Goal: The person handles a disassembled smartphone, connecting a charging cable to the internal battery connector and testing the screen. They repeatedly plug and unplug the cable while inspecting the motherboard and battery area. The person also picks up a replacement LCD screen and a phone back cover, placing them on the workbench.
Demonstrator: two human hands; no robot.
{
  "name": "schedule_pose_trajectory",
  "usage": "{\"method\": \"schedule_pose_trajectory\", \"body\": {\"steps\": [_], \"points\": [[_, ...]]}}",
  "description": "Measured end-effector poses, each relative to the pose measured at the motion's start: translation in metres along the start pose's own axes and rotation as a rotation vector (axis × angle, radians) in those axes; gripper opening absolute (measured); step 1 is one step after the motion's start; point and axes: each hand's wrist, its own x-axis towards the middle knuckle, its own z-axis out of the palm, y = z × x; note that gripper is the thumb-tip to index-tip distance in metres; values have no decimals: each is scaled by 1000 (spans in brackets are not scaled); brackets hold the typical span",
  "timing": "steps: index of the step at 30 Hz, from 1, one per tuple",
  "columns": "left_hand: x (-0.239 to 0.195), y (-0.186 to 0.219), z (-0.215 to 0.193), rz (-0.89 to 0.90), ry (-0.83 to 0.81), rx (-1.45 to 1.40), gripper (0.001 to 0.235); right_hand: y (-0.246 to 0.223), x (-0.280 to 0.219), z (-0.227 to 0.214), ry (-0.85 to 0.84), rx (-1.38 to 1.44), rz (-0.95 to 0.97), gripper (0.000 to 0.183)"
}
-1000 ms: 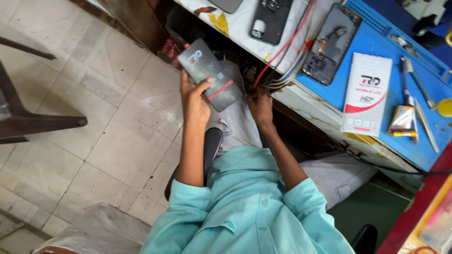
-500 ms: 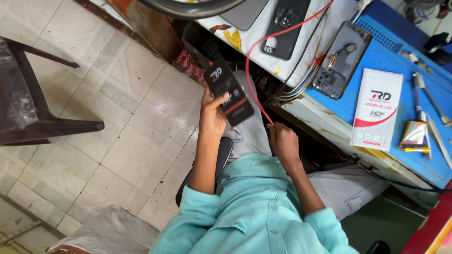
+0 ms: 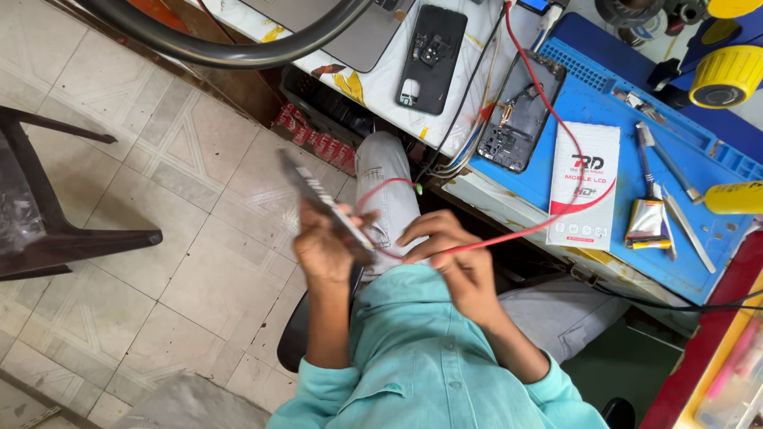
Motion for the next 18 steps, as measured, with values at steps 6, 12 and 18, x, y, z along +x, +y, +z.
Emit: {"method": "schedule_pose_trajectory", "body": {"steps": [6, 12, 18], "points": [[-25, 78, -39, 349, 115, 93, 67, 1, 34, 43, -513, -107, -238, 7], [-69, 156, -64, 738, 323, 176, 38, 31, 45, 115, -459, 539, 306, 28], [-123, 241, -47, 1055, 284, 431, 33, 91, 2, 169, -27, 1103, 1027, 29]]}}
